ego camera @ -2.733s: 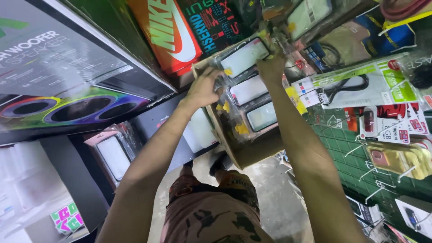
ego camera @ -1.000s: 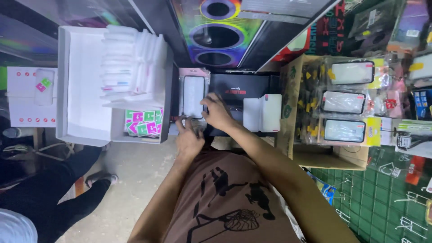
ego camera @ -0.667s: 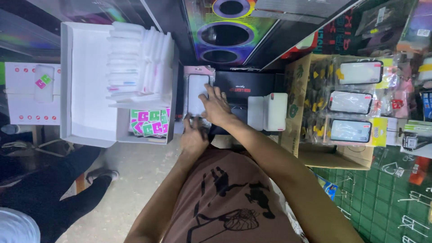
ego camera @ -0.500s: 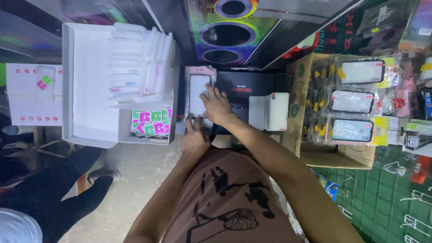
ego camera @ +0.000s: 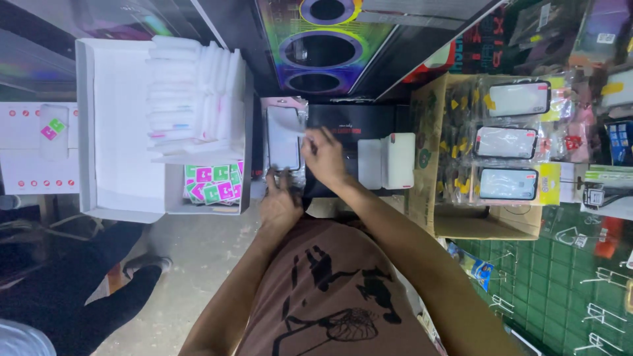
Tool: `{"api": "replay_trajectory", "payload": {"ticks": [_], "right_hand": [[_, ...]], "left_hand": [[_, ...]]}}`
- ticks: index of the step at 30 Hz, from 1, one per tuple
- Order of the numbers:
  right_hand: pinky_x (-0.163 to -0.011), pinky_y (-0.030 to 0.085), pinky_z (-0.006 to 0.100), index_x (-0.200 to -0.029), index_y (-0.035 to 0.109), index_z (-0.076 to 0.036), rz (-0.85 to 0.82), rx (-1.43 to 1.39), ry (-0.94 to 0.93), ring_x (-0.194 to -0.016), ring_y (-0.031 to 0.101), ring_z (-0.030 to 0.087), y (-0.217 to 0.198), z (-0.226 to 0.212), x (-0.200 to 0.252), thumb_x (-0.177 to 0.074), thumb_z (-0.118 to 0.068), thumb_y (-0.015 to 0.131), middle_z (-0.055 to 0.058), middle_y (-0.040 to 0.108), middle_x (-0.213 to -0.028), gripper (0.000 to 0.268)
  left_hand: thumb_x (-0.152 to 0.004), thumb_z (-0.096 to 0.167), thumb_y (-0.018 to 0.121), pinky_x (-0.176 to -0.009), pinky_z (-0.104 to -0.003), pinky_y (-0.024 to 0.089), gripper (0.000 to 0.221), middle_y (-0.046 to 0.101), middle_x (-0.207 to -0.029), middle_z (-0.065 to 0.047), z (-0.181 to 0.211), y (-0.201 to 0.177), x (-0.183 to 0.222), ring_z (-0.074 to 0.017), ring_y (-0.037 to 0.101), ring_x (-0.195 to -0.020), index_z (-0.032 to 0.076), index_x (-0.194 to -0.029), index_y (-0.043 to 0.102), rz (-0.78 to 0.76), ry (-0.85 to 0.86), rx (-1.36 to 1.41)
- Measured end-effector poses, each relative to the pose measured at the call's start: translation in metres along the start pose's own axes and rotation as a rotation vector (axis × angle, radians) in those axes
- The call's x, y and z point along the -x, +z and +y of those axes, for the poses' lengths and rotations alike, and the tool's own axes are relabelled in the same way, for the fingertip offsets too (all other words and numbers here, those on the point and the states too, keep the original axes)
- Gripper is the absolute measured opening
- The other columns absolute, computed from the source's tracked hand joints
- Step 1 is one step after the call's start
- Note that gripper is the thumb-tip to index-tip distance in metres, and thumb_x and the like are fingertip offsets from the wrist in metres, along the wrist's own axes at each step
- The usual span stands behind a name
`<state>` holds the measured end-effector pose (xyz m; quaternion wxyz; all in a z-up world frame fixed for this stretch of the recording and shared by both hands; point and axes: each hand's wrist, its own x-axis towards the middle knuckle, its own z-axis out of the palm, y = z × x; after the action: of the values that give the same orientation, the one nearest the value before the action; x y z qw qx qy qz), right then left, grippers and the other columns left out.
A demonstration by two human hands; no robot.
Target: The person organizes various phone accessories by picking up screen protectors, cases, and small cleaning kits from a large white box and placing them onto a black surface or into a smaller cardboard box.
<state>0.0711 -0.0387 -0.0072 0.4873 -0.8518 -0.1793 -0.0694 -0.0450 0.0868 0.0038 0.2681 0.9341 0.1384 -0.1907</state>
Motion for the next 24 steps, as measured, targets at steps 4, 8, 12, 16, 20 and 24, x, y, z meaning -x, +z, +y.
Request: {"api": "replay_trajectory", "payload": {"ticks": [4, 8, 12, 16, 20, 24], "right_hand": [[-0.06, 0.054, 0.031, -0.105, 0.07, -0.001, 0.118, -0.122, 0.219, -0.066, 0.067, 0.016, -0.019, -0.01, -0.017, -0.091, 0.0, 0.071, 0.009, 0.068, -0.087, 0.014], [-0.071, 0.059, 0.027, -0.105, 0.068, 0.0, 0.176, -0.227, 0.163, -0.081, 0.071, 0.014, -0.038, -0.016, -0.019, -0.093, 0.002, 0.07, 0.009, 0.066, -0.102, 0.012], [-0.079, 0.063, 0.027, -0.105, 0.067, 0.002, 0.155, -0.152, 0.04, -0.1, 0.071, 0.02, -0.053, -0.02, 0.0, -0.088, 0.005, 0.073, 0.011, 0.065, -0.118, 0.018], [-0.08, 0.064, 0.028, -0.098, 0.068, 0.0, 0.04, -0.163, 0.103, -0.095, 0.073, 0.018, -0.057, -0.003, 0.046, -0.087, 0.006, 0.075, 0.011, 0.064, -0.119, 0.015], [-0.081, 0.064, 0.03, -0.097, 0.069, 0.0, -0.055, -0.249, 0.113, -0.097, 0.073, 0.02, -0.066, 0.017, 0.075, -0.087, 0.006, 0.075, 0.011, 0.066, -0.119, 0.013], [-0.072, 0.065, 0.032, -0.122, 0.062, 0.002, -0.017, -0.503, 0.647, -0.09, 0.072, 0.019, -0.063, 0.05, 0.089, -0.093, -0.005, 0.073, 0.015, 0.071, -0.106, 0.032]], "left_hand": [[-0.084, 0.026, 0.07, -0.089, -0.051, 0.056, 0.078, 0.027, -0.157, -0.02, 0.004, 0.0, 0.002, -0.0453, 0.064, -0.113, 0.012, -0.153, 0.036, 0.017, 0.011, 0.029], [-0.084, 0.024, 0.07, -0.091, -0.051, 0.056, 0.073, 0.027, -0.159, -0.019, 0.013, -0.003, 0.002, -0.0441, 0.064, -0.111, 0.012, -0.149, 0.041, 0.003, -0.037, 0.063], [-0.082, 0.019, 0.072, -0.088, -0.052, 0.055, 0.06, 0.048, -0.144, -0.023, 0.003, 0.027, -0.006, -0.046, 0.063, -0.114, 0.005, -0.137, 0.052, 0.281, 0.107, 0.201], [-0.101, 0.018, 0.069, -0.087, -0.043, 0.059, 0.028, 0.068, -0.111, -0.015, 0.007, 0.036, -0.029, -0.0347, 0.071, -0.102, 0.009, -0.126, 0.059, 0.596, 0.378, 0.386], [-0.1, 0.019, 0.063, -0.039, -0.027, 0.031, 0.027, 0.052, -0.068, -0.003, 0.021, 0.035, -0.044, -0.011, 0.044, -0.045, 0.001, -0.118, 0.059, -0.043, -0.306, 1.389], [-0.094, 0.01, 0.068, -0.036, -0.026, 0.029, 0.023, 0.055, -0.068, 0.0, 0.033, 0.054, -0.049, -0.0079, 0.044, -0.044, -0.001, -0.114, 0.063, -0.133, -0.277, 1.311]]}}
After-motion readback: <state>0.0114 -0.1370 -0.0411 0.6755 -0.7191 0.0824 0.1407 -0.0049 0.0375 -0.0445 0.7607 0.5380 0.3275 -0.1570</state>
